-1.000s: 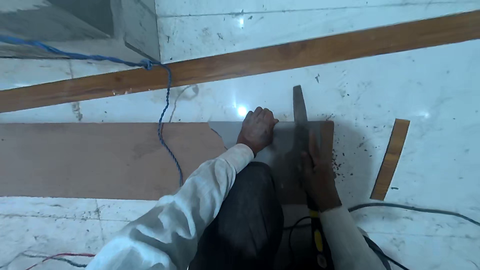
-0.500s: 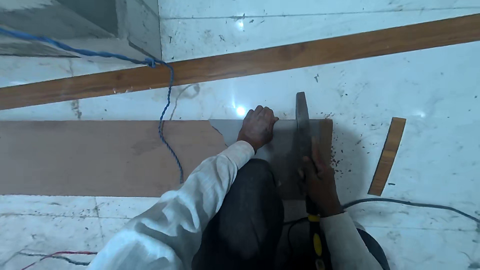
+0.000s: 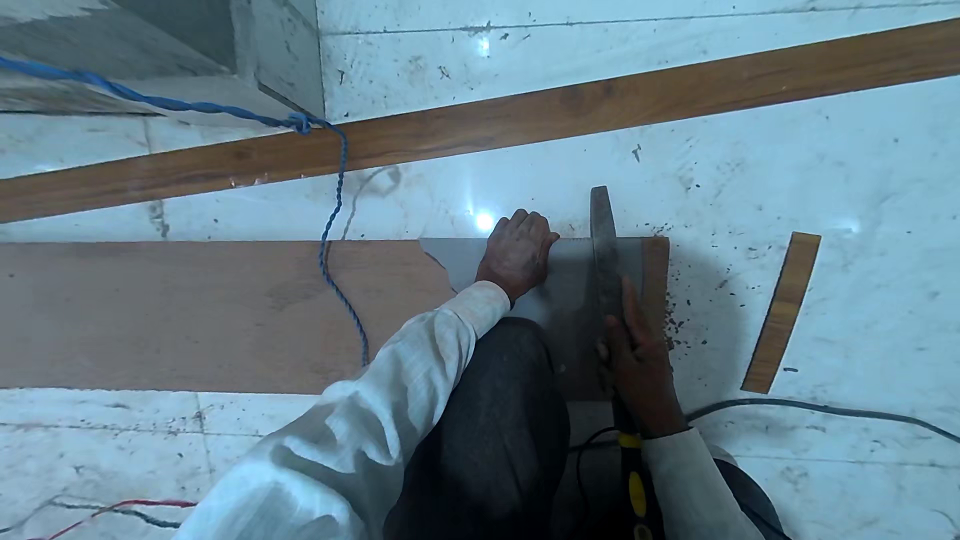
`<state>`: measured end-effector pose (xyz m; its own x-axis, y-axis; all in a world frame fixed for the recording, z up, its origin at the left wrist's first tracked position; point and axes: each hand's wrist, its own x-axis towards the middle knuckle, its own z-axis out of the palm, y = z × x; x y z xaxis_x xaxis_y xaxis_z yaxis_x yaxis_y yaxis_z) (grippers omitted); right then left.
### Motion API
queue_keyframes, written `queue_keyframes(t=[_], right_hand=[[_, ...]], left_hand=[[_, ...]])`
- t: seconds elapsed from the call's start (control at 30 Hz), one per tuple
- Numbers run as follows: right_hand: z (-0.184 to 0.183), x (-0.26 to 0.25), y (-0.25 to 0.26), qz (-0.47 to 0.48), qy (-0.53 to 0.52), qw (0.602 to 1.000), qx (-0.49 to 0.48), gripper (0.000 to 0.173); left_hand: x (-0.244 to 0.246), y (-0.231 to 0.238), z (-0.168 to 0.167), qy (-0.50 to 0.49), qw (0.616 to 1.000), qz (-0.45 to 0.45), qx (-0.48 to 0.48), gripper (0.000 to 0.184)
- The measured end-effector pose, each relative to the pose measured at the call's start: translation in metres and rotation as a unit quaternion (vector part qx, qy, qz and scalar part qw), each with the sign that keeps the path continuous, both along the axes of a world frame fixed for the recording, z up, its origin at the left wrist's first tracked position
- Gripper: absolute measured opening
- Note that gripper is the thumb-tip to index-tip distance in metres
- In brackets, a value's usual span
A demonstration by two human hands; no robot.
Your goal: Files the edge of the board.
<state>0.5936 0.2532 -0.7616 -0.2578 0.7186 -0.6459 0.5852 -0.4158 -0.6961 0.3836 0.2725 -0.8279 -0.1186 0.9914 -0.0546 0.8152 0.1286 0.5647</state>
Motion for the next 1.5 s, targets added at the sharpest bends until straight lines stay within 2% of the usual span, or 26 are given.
queue_keyframes(t=[0.47,0.67,0.73,0.83,0.9,1.1,1.5], right_hand=[[-0.004,0.002,-0.001,0.021,-0.014,0.999,0.021,0.056],[0.007,-0.002,-0.006,0.082,-0.118,0.984,0.11,0.055],[0.0,-0.014,0.005,0.103,-0.14,0.975,0.139,0.056],[-0.004,-0.029,0.023,0.129,-0.146,0.969,0.15,0.057],[-0.003,-0.031,0.034,0.118,-0.127,0.976,0.133,0.058],[0.013,0.005,0.006,-0.018,-0.011,1.0,0.017,0.056],[0.005,0.006,0.004,-0.044,0.018,0.998,-0.028,0.057]], left_hand=[[0.0,0.001,0.004,0.0,1.0,0.001,-0.017,0.028],[0.001,0.0,0.0,0.003,1.0,-0.003,0.004,0.026],[-0.002,0.001,-0.004,0.01,1.0,-0.002,0.017,0.025],[0.003,-0.003,0.007,-0.006,0.999,-0.006,-0.042,0.028],[-0.001,0.004,0.009,-0.005,0.999,-0.004,-0.043,0.028],[-0.001,-0.001,0.004,-0.01,0.999,-0.008,-0.031,0.028],[0.0,0.001,0.005,0.004,1.0,-0.006,-0.027,0.029]])
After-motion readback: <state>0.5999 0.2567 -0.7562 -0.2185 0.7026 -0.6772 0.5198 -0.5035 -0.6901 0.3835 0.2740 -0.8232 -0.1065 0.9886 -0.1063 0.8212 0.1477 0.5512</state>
